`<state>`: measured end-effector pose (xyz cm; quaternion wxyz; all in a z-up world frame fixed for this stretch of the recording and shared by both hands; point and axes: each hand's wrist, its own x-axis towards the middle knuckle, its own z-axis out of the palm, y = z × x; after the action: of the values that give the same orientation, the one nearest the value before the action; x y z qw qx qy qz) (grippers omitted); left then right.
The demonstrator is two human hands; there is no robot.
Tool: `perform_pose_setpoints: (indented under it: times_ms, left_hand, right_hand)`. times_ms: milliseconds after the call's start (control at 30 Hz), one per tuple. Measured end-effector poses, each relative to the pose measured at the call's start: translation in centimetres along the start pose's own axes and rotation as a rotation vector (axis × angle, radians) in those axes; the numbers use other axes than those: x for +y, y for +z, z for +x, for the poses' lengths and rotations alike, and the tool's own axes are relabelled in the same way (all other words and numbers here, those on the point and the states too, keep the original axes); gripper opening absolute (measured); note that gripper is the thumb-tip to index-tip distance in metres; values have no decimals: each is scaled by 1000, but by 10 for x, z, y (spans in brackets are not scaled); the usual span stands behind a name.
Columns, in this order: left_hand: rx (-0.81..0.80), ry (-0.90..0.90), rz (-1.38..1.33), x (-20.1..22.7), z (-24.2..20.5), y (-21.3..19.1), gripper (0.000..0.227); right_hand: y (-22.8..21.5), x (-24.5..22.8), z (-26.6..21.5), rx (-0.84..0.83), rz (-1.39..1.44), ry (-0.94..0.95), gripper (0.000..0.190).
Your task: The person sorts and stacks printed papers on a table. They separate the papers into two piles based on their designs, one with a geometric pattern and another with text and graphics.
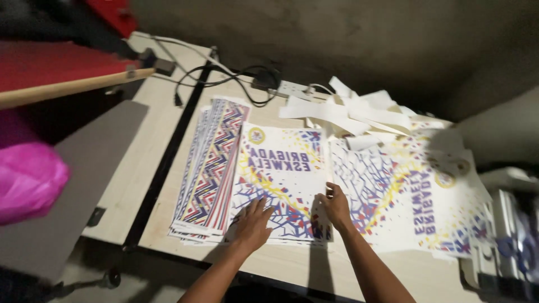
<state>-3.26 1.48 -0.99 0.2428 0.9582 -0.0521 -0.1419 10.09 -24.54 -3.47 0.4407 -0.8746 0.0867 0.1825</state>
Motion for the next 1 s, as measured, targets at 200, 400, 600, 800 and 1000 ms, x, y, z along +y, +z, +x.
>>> perform_pose_setpoints:
  times_ms: [200,400,600,800,1000]
  left_hand:
    - [-130,-69,99,-6,8,21,67]
    - [-183,-120,130,5,6,3,64]
    - [-198,-138,143,14,8,-9,65]
    - [-217,-179,170,29,8,-28,61]
    - [-157,-250,-5,61,33,-28,50]
  right_hand:
    - [-45,65,-7,114,9,-103,33]
    - [-98,80,-62,150,-243,-134,24]
    - [-103,55,-105,109,-506,-407,40]
    - [-88,88,-98,182,-643,-593,27]
    - [-94,93,-101,197,-568,-440,8]
